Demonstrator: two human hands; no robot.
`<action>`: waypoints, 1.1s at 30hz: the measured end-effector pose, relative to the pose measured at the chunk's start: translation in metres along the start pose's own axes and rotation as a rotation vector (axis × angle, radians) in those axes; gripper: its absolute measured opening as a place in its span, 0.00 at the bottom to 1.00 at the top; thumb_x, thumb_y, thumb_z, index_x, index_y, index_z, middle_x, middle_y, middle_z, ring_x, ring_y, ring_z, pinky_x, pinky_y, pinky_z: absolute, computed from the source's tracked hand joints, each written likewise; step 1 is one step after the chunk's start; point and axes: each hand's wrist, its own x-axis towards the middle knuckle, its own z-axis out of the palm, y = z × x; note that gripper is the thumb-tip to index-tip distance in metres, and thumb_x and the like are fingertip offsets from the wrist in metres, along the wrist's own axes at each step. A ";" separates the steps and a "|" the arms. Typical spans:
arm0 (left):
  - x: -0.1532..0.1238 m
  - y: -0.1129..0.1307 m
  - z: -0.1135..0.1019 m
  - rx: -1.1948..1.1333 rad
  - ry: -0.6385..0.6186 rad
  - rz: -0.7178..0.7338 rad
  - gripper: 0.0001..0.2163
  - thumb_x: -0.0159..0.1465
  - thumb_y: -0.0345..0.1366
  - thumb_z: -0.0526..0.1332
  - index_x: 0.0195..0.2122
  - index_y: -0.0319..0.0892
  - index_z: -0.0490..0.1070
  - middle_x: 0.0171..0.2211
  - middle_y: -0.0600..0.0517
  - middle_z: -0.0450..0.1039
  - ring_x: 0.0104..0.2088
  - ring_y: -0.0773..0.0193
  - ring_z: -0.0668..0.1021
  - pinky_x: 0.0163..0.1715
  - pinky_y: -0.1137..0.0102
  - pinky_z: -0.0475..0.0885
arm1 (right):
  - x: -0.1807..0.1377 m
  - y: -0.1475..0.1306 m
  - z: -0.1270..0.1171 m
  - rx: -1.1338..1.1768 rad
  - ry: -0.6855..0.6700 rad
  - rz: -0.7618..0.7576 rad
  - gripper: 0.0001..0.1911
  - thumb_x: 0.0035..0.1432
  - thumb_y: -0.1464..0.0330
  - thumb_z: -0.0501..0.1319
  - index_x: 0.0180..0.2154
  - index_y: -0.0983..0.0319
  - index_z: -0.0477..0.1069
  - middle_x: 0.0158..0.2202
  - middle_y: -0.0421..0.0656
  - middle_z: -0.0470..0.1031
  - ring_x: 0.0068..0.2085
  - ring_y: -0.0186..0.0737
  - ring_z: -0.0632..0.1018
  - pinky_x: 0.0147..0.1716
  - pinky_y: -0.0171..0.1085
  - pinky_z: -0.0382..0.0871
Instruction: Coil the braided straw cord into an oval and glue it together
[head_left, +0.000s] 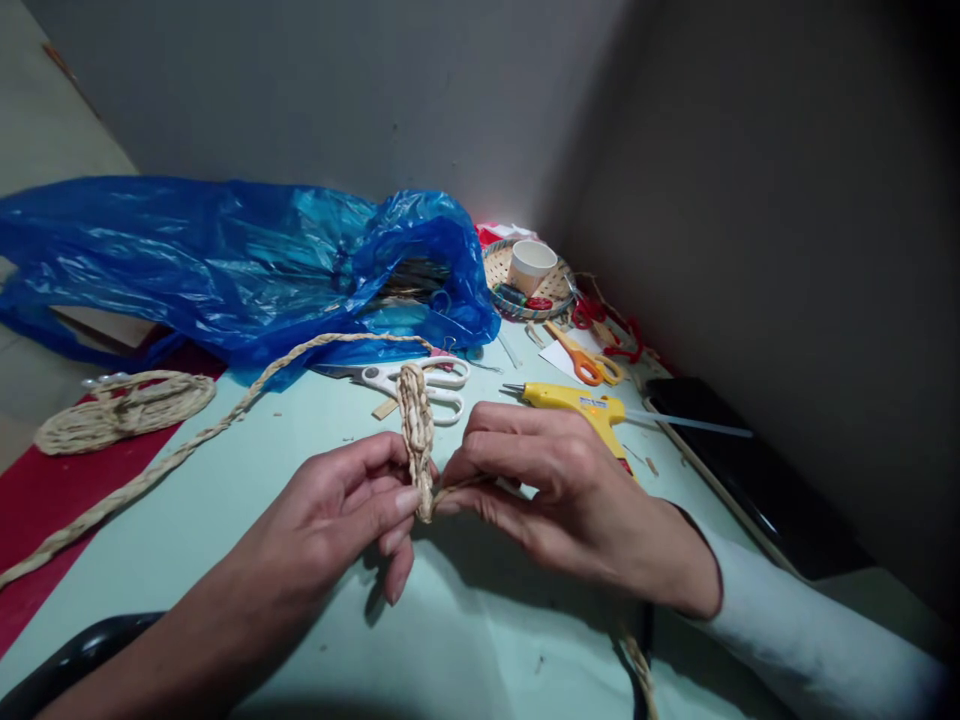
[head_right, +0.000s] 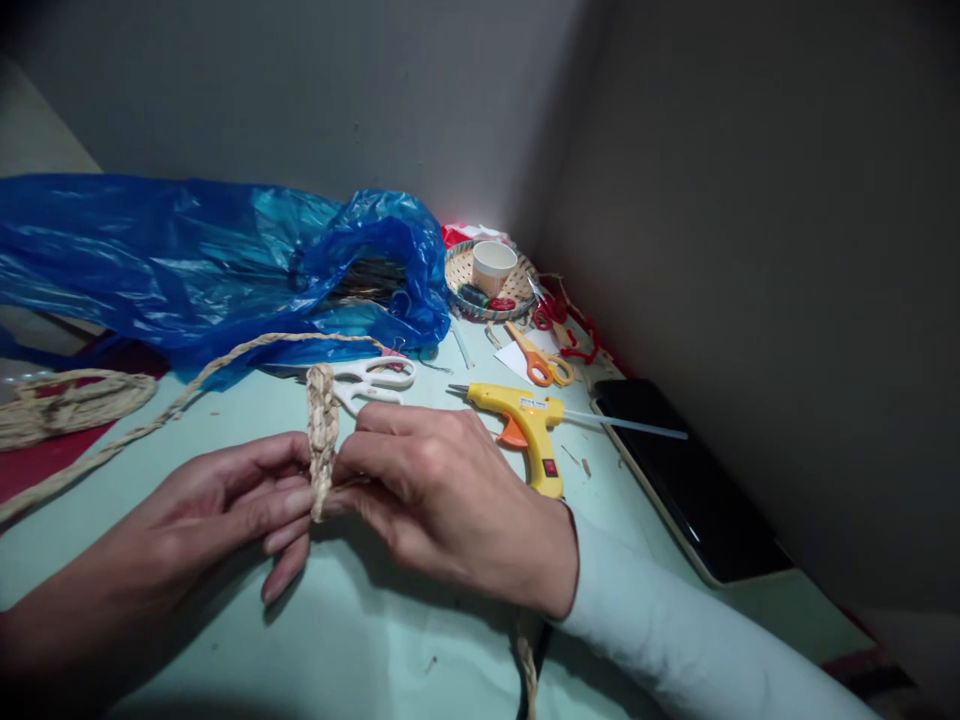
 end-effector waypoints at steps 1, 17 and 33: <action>0.000 0.000 0.001 0.009 -0.001 -0.004 0.09 0.62 0.36 0.65 0.43 0.43 0.74 0.18 0.57 0.70 0.20 0.65 0.74 0.26 0.71 0.69 | 0.001 -0.001 0.000 -0.002 0.000 0.023 0.04 0.66 0.73 0.62 0.38 0.65 0.77 0.34 0.43 0.75 0.33 0.35 0.73 0.32 0.32 0.64; -0.003 -0.011 0.002 0.111 -0.029 -0.050 0.10 0.68 0.41 0.60 0.48 0.45 0.71 0.24 0.57 0.69 0.24 0.65 0.72 0.30 0.69 0.69 | -0.002 0.001 0.003 -0.096 0.030 0.139 0.04 0.62 0.75 0.63 0.34 0.66 0.76 0.34 0.44 0.76 0.33 0.36 0.74 0.33 0.34 0.65; 0.000 -0.017 0.003 0.097 -0.033 -0.056 0.10 0.68 0.46 0.61 0.40 0.45 0.71 0.24 0.59 0.66 0.24 0.68 0.71 0.29 0.71 0.66 | -0.004 0.000 0.006 -0.286 0.093 0.179 0.08 0.64 0.69 0.63 0.32 0.64 0.70 0.30 0.39 0.69 0.27 0.32 0.66 0.26 0.36 0.53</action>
